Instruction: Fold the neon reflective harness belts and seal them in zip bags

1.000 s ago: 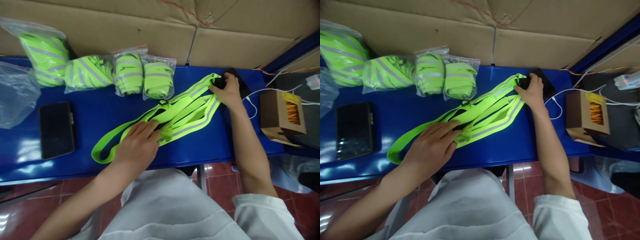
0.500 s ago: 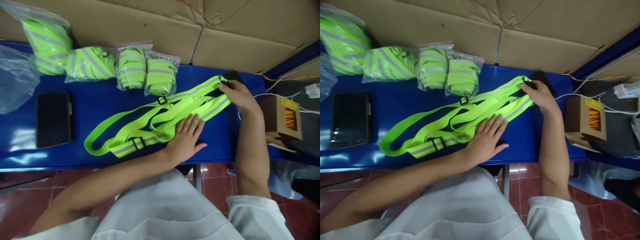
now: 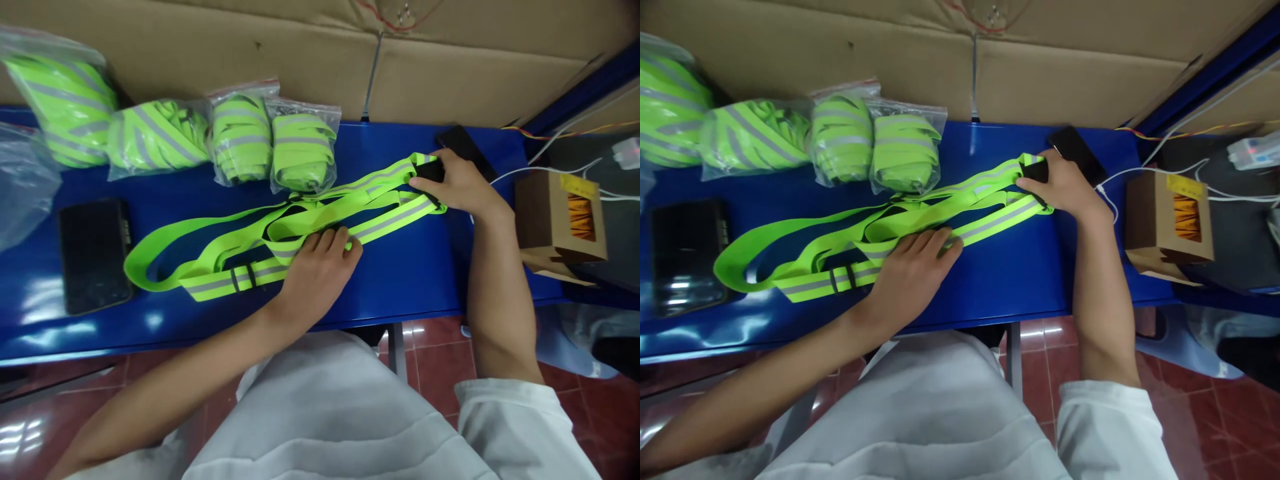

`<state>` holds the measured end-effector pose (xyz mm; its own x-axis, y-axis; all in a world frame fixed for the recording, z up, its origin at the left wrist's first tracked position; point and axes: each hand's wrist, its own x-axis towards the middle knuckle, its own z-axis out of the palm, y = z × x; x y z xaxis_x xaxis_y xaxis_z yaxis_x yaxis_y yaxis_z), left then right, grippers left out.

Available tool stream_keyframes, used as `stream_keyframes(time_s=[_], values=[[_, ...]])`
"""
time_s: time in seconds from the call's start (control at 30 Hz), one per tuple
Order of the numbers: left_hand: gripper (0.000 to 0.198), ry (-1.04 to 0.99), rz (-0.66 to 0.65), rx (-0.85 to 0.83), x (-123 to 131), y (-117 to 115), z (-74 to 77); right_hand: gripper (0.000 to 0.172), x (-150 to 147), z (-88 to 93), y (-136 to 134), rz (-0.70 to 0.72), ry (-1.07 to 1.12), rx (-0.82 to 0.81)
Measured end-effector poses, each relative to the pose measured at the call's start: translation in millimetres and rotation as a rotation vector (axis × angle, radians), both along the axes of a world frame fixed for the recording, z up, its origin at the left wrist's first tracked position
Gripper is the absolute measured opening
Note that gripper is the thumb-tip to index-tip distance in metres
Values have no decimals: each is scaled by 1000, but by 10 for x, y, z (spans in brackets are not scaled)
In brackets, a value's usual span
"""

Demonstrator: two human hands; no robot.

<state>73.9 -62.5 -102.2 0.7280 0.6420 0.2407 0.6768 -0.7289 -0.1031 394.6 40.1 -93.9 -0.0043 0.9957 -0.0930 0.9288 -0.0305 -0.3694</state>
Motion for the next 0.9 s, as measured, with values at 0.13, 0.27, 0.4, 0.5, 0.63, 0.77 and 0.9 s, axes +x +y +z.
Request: stream_keyframes(time_s=[0.13, 0.27, 0.4, 0.5, 0.63, 0.77, 0.9], values=[[23, -125, -115, 1, 97, -1, 132, 71, 18, 4, -2, 69, 24, -1], [40, -191, 5, -168, 369, 313, 198, 63, 44, 37, -15, 97, 112, -68], [74, -136, 188, -353, 537, 585, 76, 56, 42, 65, -31, 77, 293, -129], [73, -117, 141, -331, 539, 571, -36, 51, 39, 77, -36, 32, 409, -177], [64, -96, 100, -306, 500, 489, -96, 44, 42, 142, -51, -17, 504, -251], [70, -85, 112, -349, 484, 461, -107, 41, 53, 236, -84, -27, 584, -327], [71, -79, 74, -324, 400, 446, -137, 44, 73, 239, -87, -2, 605, -321]])
